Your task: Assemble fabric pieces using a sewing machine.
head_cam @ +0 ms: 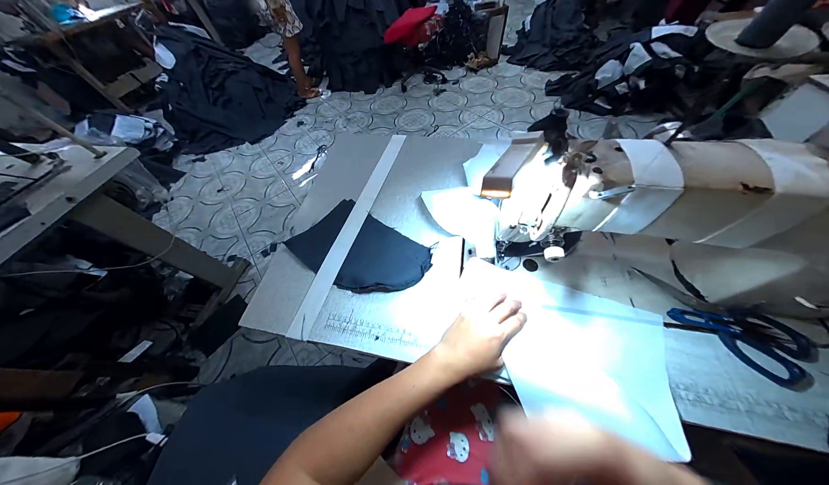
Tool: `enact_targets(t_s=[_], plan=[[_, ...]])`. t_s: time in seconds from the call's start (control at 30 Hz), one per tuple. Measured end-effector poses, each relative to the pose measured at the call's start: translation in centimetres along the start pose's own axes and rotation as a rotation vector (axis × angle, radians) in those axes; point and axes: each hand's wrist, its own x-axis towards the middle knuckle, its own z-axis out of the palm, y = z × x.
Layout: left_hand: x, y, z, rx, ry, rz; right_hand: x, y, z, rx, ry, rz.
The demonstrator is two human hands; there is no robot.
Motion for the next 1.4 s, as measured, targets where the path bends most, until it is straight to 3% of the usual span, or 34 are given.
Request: enact_targets(t_s=[0.07, 0.13, 0.17, 0.27, 0.4, 0.53, 0.7, 0.8, 0.87, 0.97, 1.03, 1.17, 1.27, 1.4], plan=[[-0.7, 0.2, 0.0, -0.007, -0.135, -0.126, 5.7, 3.6, -2.8, -0.456, 0.115, 0.097], [-0.7, 1.4, -1.1, -0.007, -0.116, -0.195, 11.7, 7.3, -4.6, -0.707, 0.034, 0.399], [-0.8, 1.4, -1.1, 0.012, -0.107, -0.213, 14.3, 9.2, -4.9, -0.762, 0.020, 0.551], [-1.9, 1.0, -1.3, -0.070, -0.310, -0.367, 18.3, 13.9, -3.8, -0.823, 0.162, 0.804], [-0.8, -0.3, -0.6, -0.017, -0.150, -0.115, 19.1, 14.3, -1.9, -0.719, 0.267, 0.827], [0.3, -1.1, -0.4, -0.003, -0.147, -0.009, 19.6, 13.7, -1.9, -0.713, 0.310, 0.751], [0.2, -1.4, 0.0, -0.007, -0.103, 0.004, 19.5, 12.2, -2.3, -0.831, 0.191, 0.701], [0.3, -1.4, -0.6, 0.038, -0.181, 0.012, 20.6, 16.4, -1.1, -1.194, 0.292, 0.558], [0.4, -1.3, -0.9, 0.042, -0.185, 0.020, 21.3, 17.6, -0.4, -1.205, 0.379, 0.496], [0.5, -1.1, -0.6, -0.030, -0.073, 0.014, 21.7, 16.3, 0.3, -0.972, 0.427, 0.438], [0.7, -1.4, 0.0, -0.049, 0.000, 0.030, 22.3, 15.4, 0.8, -0.801, 0.367, 0.392], [0.4, -0.9, -0.7, 0.026, -0.037, -0.002, 23.4, 15.4, 3.1, -0.509, 0.385, 0.169], [0.3, -0.2, -1.5, 0.006, -0.105, -0.038, 19.0, 8.7, 2.7, -0.215, 0.352, 0.068], [0.6, -0.8, -1.7, -0.016, -0.207, -0.040, 7.2, 1.6, 0.3, 0.077, 0.361, -0.201]])
